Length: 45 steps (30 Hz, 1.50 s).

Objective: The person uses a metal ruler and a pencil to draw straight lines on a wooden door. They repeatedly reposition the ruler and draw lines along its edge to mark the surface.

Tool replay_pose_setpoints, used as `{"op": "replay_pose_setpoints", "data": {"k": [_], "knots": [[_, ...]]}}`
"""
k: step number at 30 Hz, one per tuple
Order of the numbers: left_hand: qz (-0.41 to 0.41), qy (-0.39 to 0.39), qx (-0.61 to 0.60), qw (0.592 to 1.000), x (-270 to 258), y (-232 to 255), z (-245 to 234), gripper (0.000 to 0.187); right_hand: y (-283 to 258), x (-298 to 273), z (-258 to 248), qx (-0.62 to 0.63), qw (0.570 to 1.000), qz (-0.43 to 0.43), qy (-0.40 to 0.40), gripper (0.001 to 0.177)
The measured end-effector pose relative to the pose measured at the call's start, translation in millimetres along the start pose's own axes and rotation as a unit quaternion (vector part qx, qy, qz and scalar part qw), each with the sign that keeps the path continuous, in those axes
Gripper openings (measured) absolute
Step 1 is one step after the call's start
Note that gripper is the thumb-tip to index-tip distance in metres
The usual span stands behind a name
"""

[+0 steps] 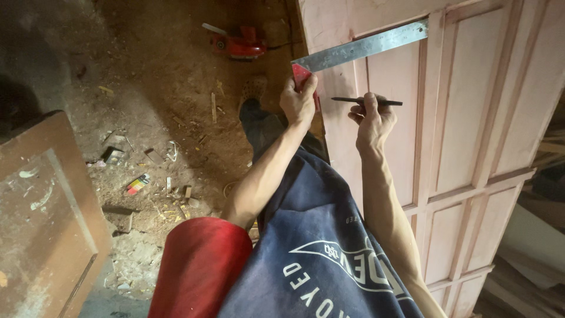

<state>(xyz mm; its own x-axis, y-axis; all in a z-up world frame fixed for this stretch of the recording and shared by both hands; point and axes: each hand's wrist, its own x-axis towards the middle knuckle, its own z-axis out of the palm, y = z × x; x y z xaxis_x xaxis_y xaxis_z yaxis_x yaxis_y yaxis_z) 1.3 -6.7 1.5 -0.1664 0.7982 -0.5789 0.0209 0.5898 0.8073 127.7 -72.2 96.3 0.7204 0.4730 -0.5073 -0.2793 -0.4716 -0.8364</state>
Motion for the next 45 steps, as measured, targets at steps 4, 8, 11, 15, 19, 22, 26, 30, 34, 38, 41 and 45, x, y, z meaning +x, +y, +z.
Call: {"op": "replay_pose_setpoints", "data": {"k": [4,8,11,15,19,22,26,30,34,38,41,45], "knots": [[-0.009,0.002,0.024,1.0,-1.9,2.9,-0.9,0.036,3.2,-0.4,-0.3,0.017,1.0,0.006,0.003,0.02],[-0.012,0.001,0.007,1.0,-3.0,4.7,-1.6,0.035,6.3,0.2,0.3,0.015,1.0,0.005,0.001,0.019],[0.003,0.012,0.015,1.0,-2.8,3.7,-1.0,0.036,6.4,2.2,1.7,0.011,1.0,0.001,-0.001,0.02],[-0.009,0.005,0.038,0.999,-0.4,1.3,-0.9,0.038,3.6,5.9,6.1,0.014,1.0,0.005,0.004,0.023],[0.01,-0.024,-0.063,0.998,-8.0,8.1,-4.6,0.034,-9.7,1.7,12.6,0.037,0.999,-0.011,-0.027,0.034],[0.114,-0.036,-0.099,0.988,-27.8,23.5,-12.2,0.03,-28.3,-12.7,16.3,-0.008,0.995,-0.038,-0.092,0.025],[0.381,-0.084,-0.119,0.913,-63.8,49.8,-20.6,0.029,-51.5,-41.5,4.1,-0.008,0.949,-0.121,-0.29,0.027],[0.39,-0.133,-0.052,0.91,-74.5,76.3,-11.5,0.047,-56.6,-40.7,-7.0,0.028,0.944,-0.118,-0.308,0.023],[0.431,-0.177,0.062,0.883,-77.5,67.3,7.5,0.059,-36.0,2.2,-19.6,-0.114,0.98,-0.131,-0.098,0.027],[0.33,-0.257,0.149,0.896,-78.6,28.8,45.4,0.051,-14.3,57.7,-35.2,-0.181,0.963,-0.193,-0.059,0.023],[0.427,-0.21,0.29,0.83,-62.4,4.7,65.7,0.051,-2.5,82.4,-37.1,-0.3,0.92,-0.253,-0.004,0.016],[0.482,-0.142,0.36,0.786,-29.6,-2.1,67.8,0.079,3.4,88.5,-25.4,-0.342,0.879,-0.332,0.003,0.029]]}}
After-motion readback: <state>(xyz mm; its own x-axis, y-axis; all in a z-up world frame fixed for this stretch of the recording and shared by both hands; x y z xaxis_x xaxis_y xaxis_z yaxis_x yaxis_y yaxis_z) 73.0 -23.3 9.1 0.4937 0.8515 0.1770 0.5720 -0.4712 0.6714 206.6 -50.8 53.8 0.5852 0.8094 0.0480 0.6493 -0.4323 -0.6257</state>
